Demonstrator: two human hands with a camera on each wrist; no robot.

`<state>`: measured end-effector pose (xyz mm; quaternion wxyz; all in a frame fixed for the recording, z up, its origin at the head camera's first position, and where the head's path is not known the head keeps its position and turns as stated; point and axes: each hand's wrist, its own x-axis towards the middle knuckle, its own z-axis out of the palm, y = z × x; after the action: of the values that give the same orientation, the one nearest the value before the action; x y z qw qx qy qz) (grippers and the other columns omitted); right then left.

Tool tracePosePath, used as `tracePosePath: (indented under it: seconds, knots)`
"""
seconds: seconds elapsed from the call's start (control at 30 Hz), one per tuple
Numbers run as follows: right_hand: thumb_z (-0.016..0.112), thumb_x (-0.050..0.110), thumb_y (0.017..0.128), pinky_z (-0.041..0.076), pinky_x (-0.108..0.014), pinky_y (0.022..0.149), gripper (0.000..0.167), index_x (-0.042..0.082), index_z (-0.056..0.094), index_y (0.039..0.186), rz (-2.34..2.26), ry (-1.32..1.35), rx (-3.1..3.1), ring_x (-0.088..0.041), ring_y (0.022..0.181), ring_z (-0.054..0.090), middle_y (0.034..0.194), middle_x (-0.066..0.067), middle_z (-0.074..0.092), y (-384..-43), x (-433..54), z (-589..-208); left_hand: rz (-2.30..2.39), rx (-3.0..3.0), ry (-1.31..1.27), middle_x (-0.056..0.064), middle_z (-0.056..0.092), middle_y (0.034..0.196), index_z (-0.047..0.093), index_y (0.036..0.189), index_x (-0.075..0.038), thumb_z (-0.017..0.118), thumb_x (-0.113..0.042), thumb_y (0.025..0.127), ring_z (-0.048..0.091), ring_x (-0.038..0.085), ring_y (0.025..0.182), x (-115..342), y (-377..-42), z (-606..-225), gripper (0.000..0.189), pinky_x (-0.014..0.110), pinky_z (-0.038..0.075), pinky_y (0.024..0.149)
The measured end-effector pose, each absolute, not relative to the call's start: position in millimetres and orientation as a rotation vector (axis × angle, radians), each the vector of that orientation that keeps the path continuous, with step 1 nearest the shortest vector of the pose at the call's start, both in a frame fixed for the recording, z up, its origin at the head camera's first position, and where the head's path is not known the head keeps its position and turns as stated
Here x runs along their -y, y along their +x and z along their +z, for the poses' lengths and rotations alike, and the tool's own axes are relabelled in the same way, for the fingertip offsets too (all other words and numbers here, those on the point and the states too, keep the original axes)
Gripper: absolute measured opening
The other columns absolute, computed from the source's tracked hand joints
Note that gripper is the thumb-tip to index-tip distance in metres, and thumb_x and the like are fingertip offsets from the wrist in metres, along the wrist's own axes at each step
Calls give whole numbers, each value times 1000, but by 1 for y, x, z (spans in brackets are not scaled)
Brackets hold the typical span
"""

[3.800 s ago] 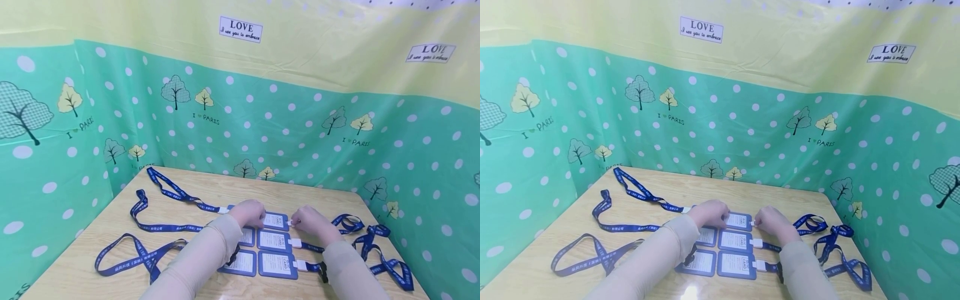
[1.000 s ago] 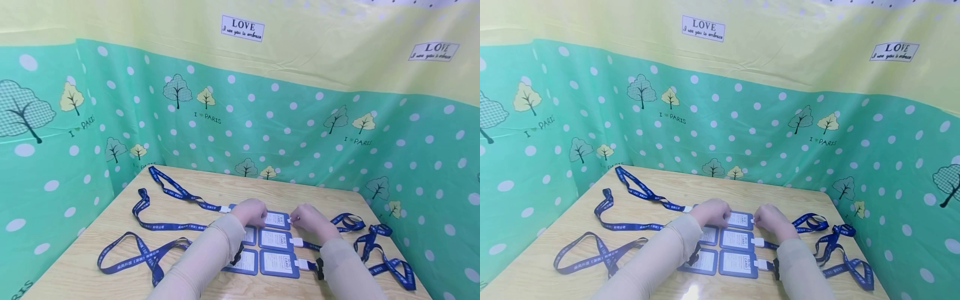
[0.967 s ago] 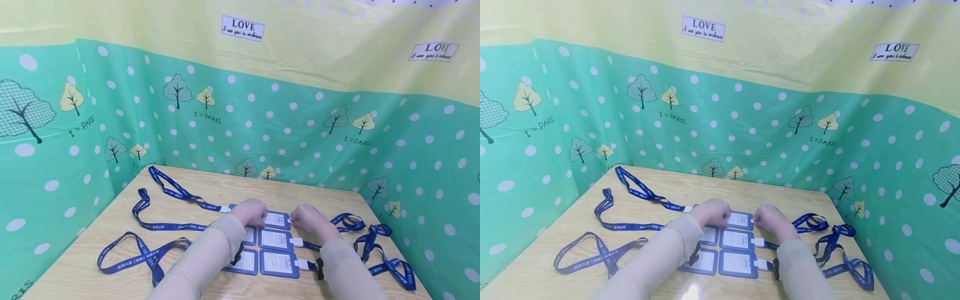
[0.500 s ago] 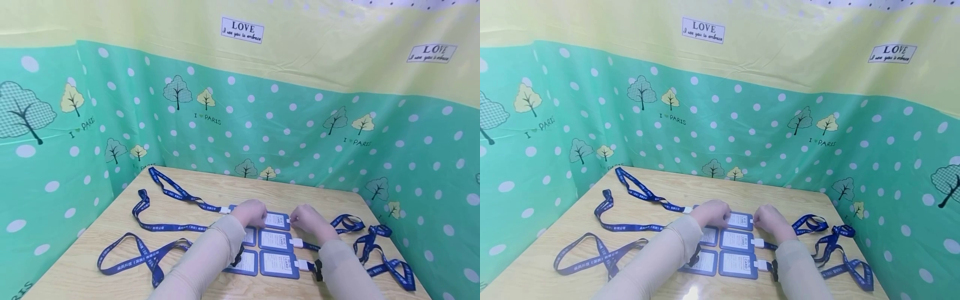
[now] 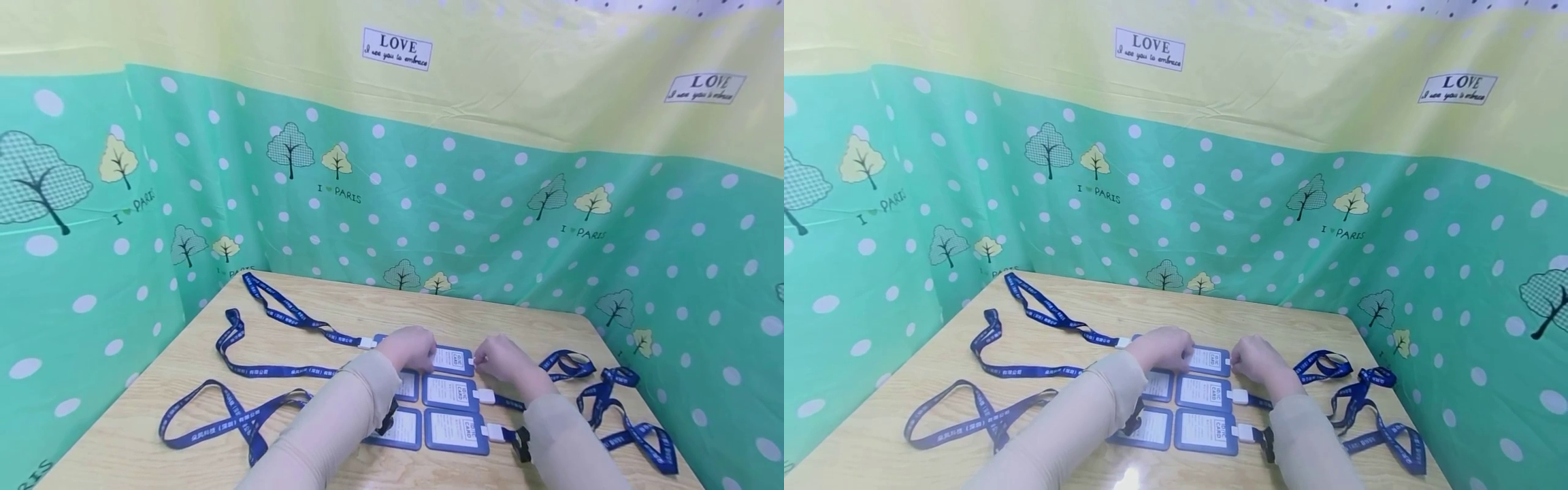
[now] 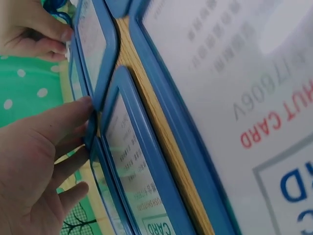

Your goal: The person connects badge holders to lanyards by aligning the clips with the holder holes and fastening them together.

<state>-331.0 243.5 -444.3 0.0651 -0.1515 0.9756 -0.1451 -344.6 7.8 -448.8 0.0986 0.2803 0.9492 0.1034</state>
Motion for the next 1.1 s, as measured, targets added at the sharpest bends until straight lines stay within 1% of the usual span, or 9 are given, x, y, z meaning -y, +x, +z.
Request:
tracePosePath:
  seconds: [0.07, 0.17, 0.27, 0.33, 0.5, 0.63, 0.73, 0.9, 1.1]
  knots:
    - [78, 9, 90, 58, -46, 90, 10, 17, 81, 93, -431, -454, -2942, -22, 96, 70, 97, 1, 75, -330, -244, -444, 302, -2807, 824, -7, 64, 78, 71, 80, -21, 77, -33, 90, 57, 11, 67, -9, -344, -448, 17, 27, 51, 68]
    - [77, 12, 91, 58, -45, 89, 7, 17, 81, 93, -404, -446, -2946, -19, 93, 69, 95, 2, 75, -329, -244, -442, 259, -2826, 849, -5, 69, 109, 74, 88, -20, 76, -34, 91, 64, 12, 85, -12, -343, -447, 14, 29, 54, 84]
    - [75, 15, 93, 57, -47, 90, 7, 17, 81, 97, -410, -406, -2952, -20, 96, 67, 99, 3, 74, -328, -244, -438, 207, -2863, 909, -1, 59, 140, 76, 98, -19, 73, -36, 93, 63, 17, 113, -13, -343, -444, 18, 33, 49, 103]
    - [74, 18, 95, 56, -49, 90, 9, 16, 80, 101, -432, -376, -2957, -22, 99, 66, 102, 2, 73, -327, -245, -433, 217, -2885, 938, 0, 52, 150, 77, 109, -18, 71, -37, 95, 57, 20, 128, -12, -344, -441, 24, 36, 44, 110]
    - [71, 28, 98, 56, -46, 84, 16, 18, 78, 108, -533, -339, -2989, -19, 95, 65, 105, 2, 71, -327, -249, -417, 269, -2968, 1014, 0, 51, 151, 65, 136, -18, 68, -40, 97, 49, 20, 137, -8, -350, -431, 45, 38, 39, 114]
    - [66, 42, 99, 54, -55, 91, 35, 17, 74, 122, -609, -343, -3030, -32, 111, 63, 121, -8, 69, -326, -254, -405, 297, -3048, 1057, 0, 53, 149, 62, 140, -18, 67, -42, 98, 50, 20, 136, -2, -353, -420, 48, 38, 39, 114]
    - [62, 49, 99, 45, -64, 101, 49, 13, 67, 132, -643, -392, -3082, -43, 129, 53, 137, -16, 62, -323, -256, -396, 349, -3093, 1079, 1, 53, 148, 60, 142, -16, 67, -41, 98, 49, 21, 137, 5, -352, -412, 50, 38, 39, 114]
    - [62, 51, 99, 36, -65, 110, 60, 11, 57, 144, -673, -515, -3177, -45, 138, 43, 149, -18, 52, -314, -257, -383, 381, -3155, 1098, 2, 50, 152, 56, 146, -15, 67, -40, 98, 43, 23, 141, 19, -345, -402, 55, 40, 33, 118]
    - [60, 62, 95, 21, -69, 115, 79, 17, 40, 157, -610, -585, -3251, -43, 150, 19, 166, -15, 24, -308, -261, -378, 382, -3238, 1111, 1, 43, 157, 46, 153, -18, 67, -46, 96, 37, 24, 145, 41, -338, -402, 67, 42, 28, 120]
